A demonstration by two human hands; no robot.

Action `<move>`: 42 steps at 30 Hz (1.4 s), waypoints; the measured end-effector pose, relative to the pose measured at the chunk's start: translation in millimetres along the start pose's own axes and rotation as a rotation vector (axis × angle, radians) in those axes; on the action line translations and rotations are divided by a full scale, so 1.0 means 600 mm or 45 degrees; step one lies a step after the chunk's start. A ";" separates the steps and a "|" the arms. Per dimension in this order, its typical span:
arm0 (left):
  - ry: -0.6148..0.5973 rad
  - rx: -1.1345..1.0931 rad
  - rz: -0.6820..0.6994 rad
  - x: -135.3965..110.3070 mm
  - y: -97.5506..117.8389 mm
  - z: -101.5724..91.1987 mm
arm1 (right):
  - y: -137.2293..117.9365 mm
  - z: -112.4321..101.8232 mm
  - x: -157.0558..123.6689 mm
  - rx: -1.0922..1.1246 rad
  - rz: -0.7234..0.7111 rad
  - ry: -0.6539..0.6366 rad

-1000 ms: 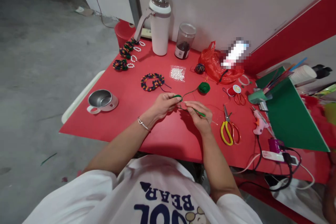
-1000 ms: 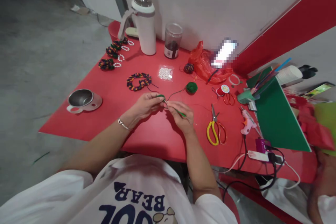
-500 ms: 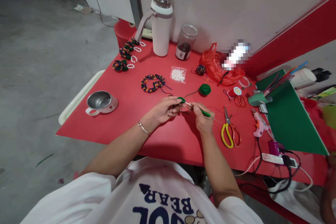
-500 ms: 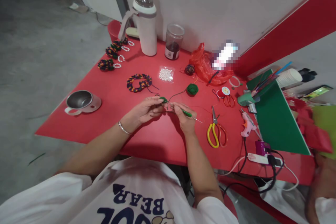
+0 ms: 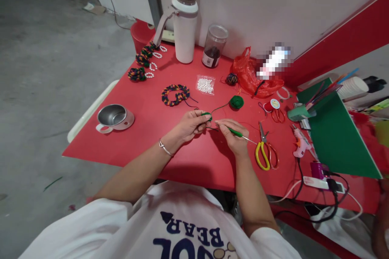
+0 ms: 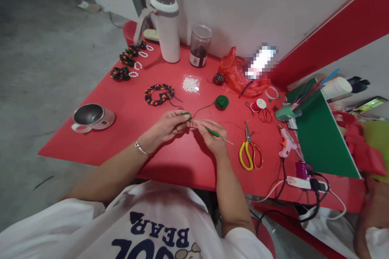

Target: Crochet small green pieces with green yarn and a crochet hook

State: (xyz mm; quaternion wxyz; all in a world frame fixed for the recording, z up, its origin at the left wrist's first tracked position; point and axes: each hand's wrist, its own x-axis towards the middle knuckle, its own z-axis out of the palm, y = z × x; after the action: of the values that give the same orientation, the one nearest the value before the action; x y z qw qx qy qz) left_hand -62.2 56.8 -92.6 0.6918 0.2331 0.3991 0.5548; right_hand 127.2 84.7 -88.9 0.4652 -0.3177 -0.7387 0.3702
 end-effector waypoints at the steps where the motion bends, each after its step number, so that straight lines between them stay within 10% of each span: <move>1: 0.020 0.019 0.024 0.001 -0.002 0.000 | -0.003 0.001 0.001 -0.018 -0.045 -0.014; 7: 0.011 -0.012 0.023 0.003 -0.004 -0.002 | -0.003 0.018 -0.005 -0.042 -0.119 0.031; 18: -0.147 -0.152 -0.151 0.005 0.003 -0.002 | 0.035 0.033 -0.014 0.555 0.432 0.242; 42: -0.134 -0.053 -0.076 0.006 -0.006 -0.009 | 0.024 0.005 -0.006 0.364 0.245 0.132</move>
State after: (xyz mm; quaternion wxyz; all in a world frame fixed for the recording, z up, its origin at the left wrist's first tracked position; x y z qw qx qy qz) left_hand -64.2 58.6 -99.4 0.7328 0.2355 0.3571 0.5292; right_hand 127.3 88.8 -103.5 0.5054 -0.3363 -0.6197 0.4974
